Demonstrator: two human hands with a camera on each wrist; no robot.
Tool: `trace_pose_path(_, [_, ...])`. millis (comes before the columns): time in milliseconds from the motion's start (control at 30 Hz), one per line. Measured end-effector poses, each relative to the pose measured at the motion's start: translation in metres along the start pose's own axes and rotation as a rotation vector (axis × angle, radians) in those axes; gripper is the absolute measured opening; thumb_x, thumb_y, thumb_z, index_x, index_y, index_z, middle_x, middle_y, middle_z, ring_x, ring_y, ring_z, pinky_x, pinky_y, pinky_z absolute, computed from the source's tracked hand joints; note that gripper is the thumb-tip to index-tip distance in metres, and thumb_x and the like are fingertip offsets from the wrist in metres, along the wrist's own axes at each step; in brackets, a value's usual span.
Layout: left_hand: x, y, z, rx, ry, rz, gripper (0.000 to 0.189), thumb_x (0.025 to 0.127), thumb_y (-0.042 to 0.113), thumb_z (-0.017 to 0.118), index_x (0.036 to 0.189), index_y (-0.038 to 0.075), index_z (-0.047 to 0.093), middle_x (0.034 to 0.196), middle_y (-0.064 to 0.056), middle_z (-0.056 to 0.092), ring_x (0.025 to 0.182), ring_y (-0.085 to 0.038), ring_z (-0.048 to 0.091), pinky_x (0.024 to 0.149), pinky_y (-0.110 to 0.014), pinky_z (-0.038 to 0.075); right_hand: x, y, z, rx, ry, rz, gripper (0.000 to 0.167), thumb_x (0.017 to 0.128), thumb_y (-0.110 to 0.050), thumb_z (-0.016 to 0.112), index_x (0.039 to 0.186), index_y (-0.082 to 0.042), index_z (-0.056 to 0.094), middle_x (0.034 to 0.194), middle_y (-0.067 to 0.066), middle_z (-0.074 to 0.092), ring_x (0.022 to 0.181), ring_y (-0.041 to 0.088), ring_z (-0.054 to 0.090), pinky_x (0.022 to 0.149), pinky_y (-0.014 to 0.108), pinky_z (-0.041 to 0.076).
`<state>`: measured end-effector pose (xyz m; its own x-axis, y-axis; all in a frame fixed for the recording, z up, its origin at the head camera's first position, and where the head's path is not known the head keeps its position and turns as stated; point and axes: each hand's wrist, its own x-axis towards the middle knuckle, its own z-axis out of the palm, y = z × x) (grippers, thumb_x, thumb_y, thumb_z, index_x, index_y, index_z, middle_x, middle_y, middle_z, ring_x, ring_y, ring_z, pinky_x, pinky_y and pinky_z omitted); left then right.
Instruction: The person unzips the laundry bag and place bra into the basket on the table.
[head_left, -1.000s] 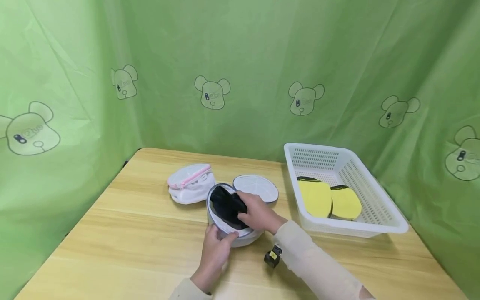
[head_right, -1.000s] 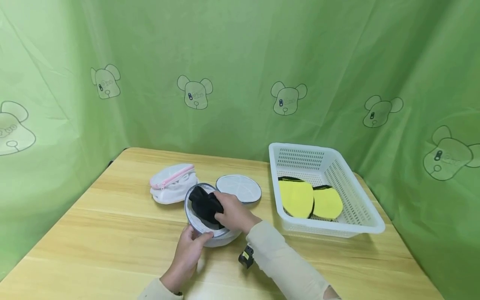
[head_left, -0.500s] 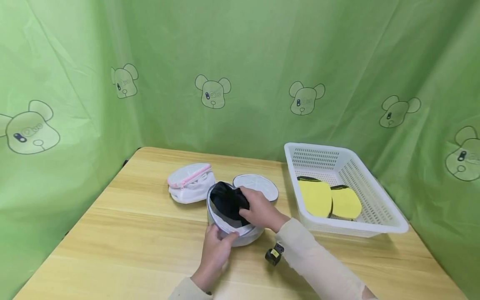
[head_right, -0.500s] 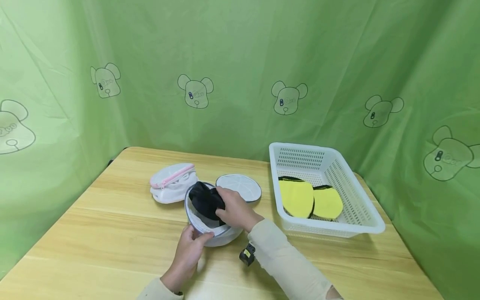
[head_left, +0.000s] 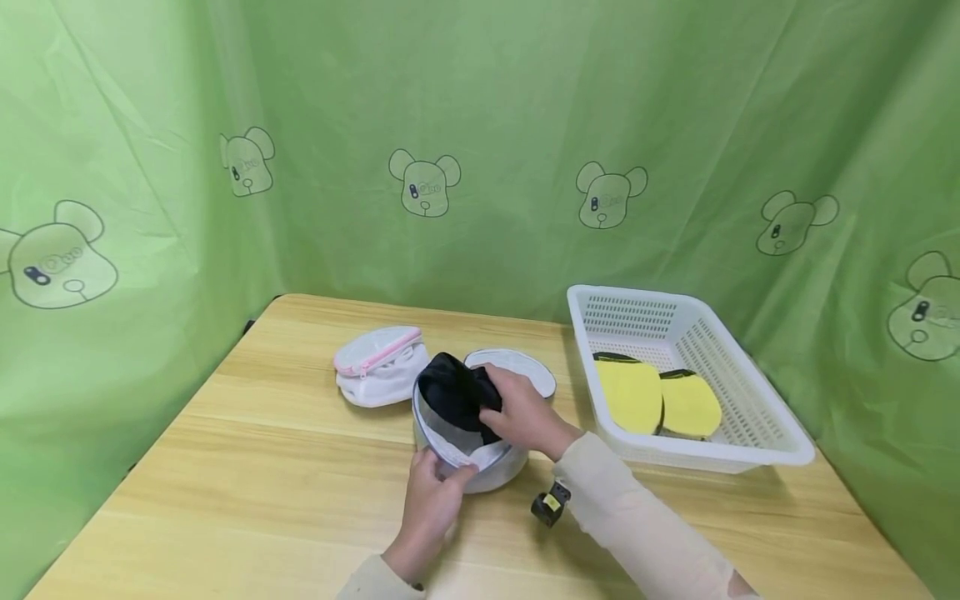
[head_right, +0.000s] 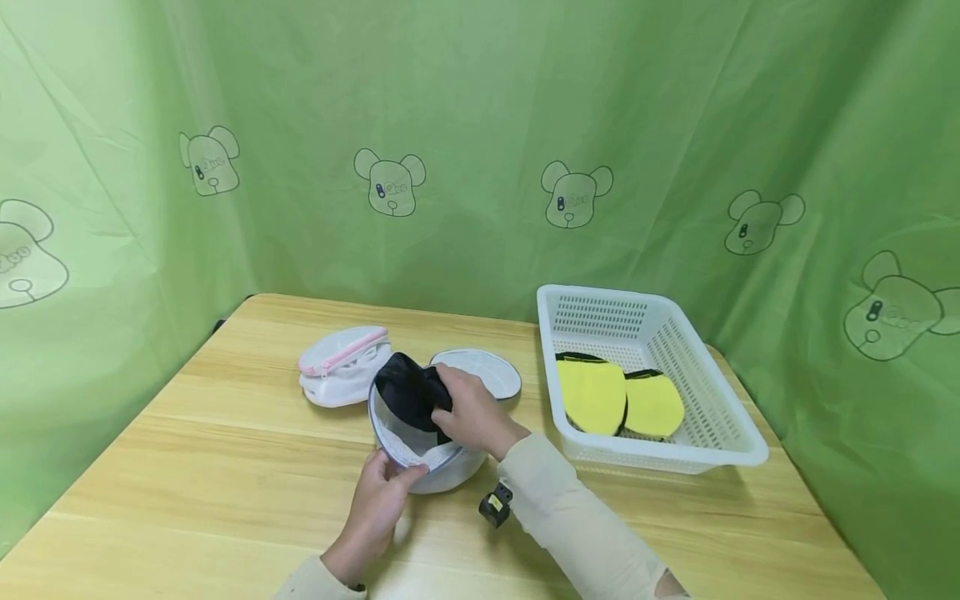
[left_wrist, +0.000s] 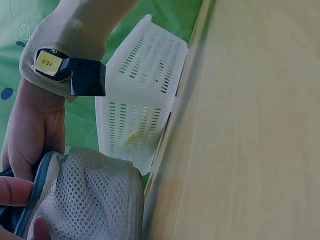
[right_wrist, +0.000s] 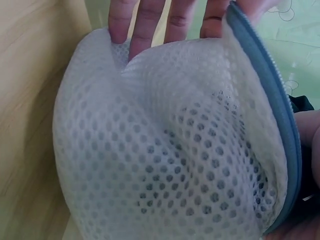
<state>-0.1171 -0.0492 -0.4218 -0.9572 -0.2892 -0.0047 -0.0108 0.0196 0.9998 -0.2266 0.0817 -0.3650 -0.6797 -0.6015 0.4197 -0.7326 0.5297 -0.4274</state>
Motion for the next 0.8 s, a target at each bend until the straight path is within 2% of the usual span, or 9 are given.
trace_pose_path(133, [-0.001,0.0,0.0,0.008,-0.001,0.0,0.046,0.077,0.006,0.073,0.119,-0.007,0.058,0.123,-0.016,0.048,0.12,-0.035,0.046,0.104,-0.051,0.037,0.001,-0.001,-0.001,-0.004,0.036,-0.012,0.041,0.072,0.002,0.068,0.112,-0.001,0.058,0.102,0.013,0.065,0.09,0.026,0.061,0.078,0.043,0.051])
trace_pose_path(367, [0.0,-0.001,0.001,0.005,-0.008,-0.005,0.049,0.077,0.005,0.072,0.122,-0.007,0.057,0.125,-0.017,0.047,0.12,-0.035,0.046,0.104,-0.051,0.037,0.003,-0.003,-0.005,0.002,0.077,-0.03,0.045,0.071,0.003,0.067,0.115,-0.001,0.059,0.106,0.014,0.066,0.093,0.027,0.063,0.081,0.044,0.052])
trace_pose_path(800, [-0.001,0.0,0.0,-0.014,-0.008,-0.019,0.051,0.078,0.005,0.072,0.124,-0.008,0.055,0.127,-0.018,0.046,0.122,-0.037,0.045,0.106,-0.052,0.035,0.006,-0.004,-0.012,0.015,0.08,-0.016,0.044,0.075,0.003,0.067,0.118,-0.001,0.059,0.111,0.015,0.065,0.102,0.029,0.062,0.088,0.046,0.051])
